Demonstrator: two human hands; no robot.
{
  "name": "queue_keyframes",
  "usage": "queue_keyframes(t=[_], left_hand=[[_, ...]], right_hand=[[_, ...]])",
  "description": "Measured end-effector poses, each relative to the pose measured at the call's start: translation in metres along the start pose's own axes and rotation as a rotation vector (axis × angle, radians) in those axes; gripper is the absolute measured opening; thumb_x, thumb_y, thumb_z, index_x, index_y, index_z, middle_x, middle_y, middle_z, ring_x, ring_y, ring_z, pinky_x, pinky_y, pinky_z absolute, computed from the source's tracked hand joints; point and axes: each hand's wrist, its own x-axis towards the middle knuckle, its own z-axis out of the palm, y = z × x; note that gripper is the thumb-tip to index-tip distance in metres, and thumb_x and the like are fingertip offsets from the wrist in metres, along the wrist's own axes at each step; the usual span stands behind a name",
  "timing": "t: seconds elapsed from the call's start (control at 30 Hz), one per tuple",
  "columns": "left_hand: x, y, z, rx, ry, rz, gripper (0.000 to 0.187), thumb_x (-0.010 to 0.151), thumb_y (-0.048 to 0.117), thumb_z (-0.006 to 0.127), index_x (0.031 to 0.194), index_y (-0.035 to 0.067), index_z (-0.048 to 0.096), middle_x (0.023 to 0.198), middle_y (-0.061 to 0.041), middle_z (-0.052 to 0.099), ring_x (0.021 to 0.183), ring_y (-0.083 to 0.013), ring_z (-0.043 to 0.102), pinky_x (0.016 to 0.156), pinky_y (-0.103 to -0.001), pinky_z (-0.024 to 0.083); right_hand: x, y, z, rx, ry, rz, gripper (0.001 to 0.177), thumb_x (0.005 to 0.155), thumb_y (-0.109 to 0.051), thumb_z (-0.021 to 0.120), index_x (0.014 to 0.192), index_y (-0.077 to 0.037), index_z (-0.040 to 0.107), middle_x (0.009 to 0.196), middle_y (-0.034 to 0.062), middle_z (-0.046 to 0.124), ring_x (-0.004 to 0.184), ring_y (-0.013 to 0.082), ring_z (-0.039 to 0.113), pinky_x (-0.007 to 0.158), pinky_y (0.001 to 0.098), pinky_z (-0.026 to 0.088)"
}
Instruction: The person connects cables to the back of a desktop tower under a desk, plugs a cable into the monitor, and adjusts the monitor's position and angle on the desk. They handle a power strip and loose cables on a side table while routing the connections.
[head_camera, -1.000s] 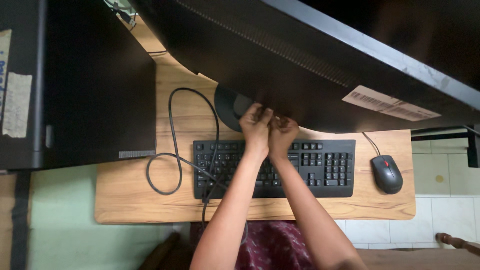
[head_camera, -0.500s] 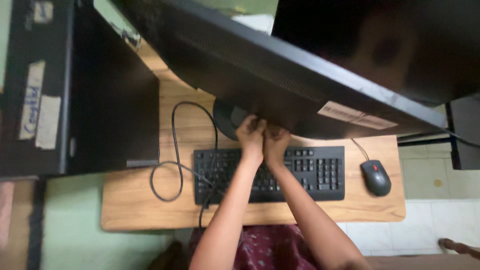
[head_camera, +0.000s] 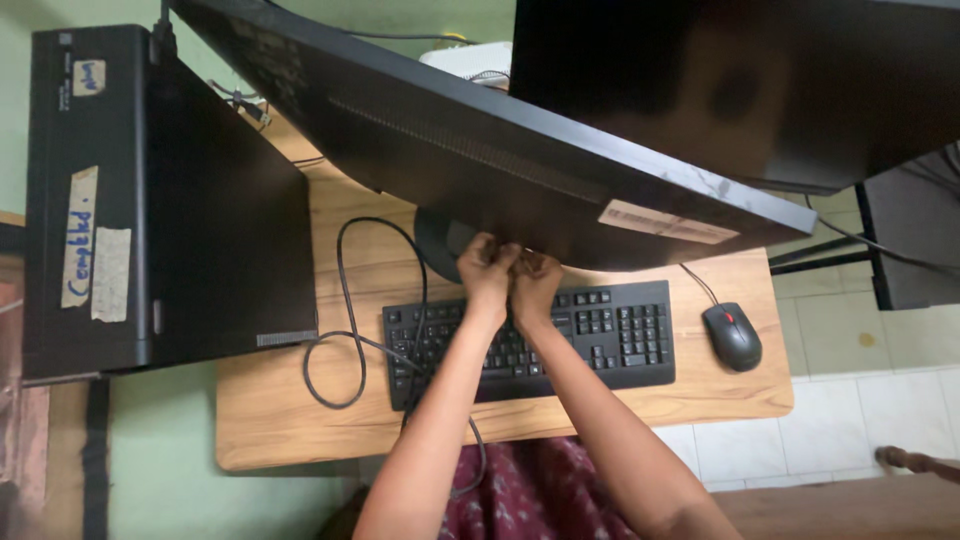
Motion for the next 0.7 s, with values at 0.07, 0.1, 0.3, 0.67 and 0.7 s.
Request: queue_keyframes(t=[0.07, 0.1, 0.3, 0.67, 0.7], left_hand=[[-0.006, 0.003, 0.008, 0.033, 0.077, 0.026, 0.019, 0.085, -0.012, 0.072, 0.094, 0.001, 0.061, 0.087, 0.001, 0.06, 0.08, -0.0082, 0.055, 0.07, -0.025, 0.047], [-0.004, 0.006, 0.012, 0.049, 0.113, 0.045, 0.02, 0.082, -0.012, 0.073, 0.095, 0.0, 0.063, 0.087, 0.001, 0.062, 0.079, -0.0084, 0.056, 0.071, -0.025, 0.049], [-0.006, 0.009, 0.021, 0.192, 0.284, -0.017, 0.019, 0.083, -0.008, 0.072, 0.1, -0.001, 0.068, 0.092, -0.004, 0.071, 0.083, -0.0124, 0.065, 0.076, -0.027, 0.054], [-0.008, 0.012, 0.028, -0.1, 0.1, -0.192, 0.04, 0.094, -0.008, 0.055, 0.132, 0.006, 0.056, 0.121, -0.007, 0.064, 0.104, -0.0167, 0.061, 0.084, -0.032, 0.049], [-0.008, 0.012, 0.028, -0.129, 0.067, -0.146, 0.04, 0.094, -0.009, 0.055, 0.131, 0.005, 0.057, 0.122, -0.006, 0.064, 0.109, -0.0159, 0.062, 0.092, -0.031, 0.052]], right_hand=[[0.003, 0.004, 0.0, -0.02, 0.003, -0.022, 0.009, 0.088, 0.0, 0.067, 0.086, 0.009, 0.07, 0.082, 0.0093, 0.075, 0.075, 0.0102, 0.066, 0.067, 0.0281, 0.054], [0.007, 0.004, 0.002, -0.038, -0.015, -0.002, 0.011, 0.09, 0.0, 0.068, 0.085, 0.009, 0.071, 0.08, 0.0107, 0.074, 0.074, 0.0106, 0.064, 0.065, 0.0293, 0.052], [0.003, 0.003, -0.007, -0.031, -0.078, -0.012, 0.011, 0.091, 0.0, 0.066, 0.09, 0.009, 0.072, 0.085, 0.0133, 0.076, 0.078, 0.0111, 0.065, 0.071, 0.0301, 0.055], [-0.024, -0.073, -0.051, 0.141, -0.268, 0.223, 0.039, 0.098, 0.002, 0.06, 0.137, 0.004, 0.057, 0.136, 0.0159, 0.067, 0.126, 0.0239, 0.065, 0.106, 0.0343, 0.054], [-0.025, -0.078, -0.054, 0.118, -0.282, 0.213, 0.039, 0.098, 0.001, 0.06, 0.136, 0.004, 0.059, 0.135, 0.0157, 0.067, 0.125, 0.024, 0.066, 0.105, 0.0345, 0.053]])
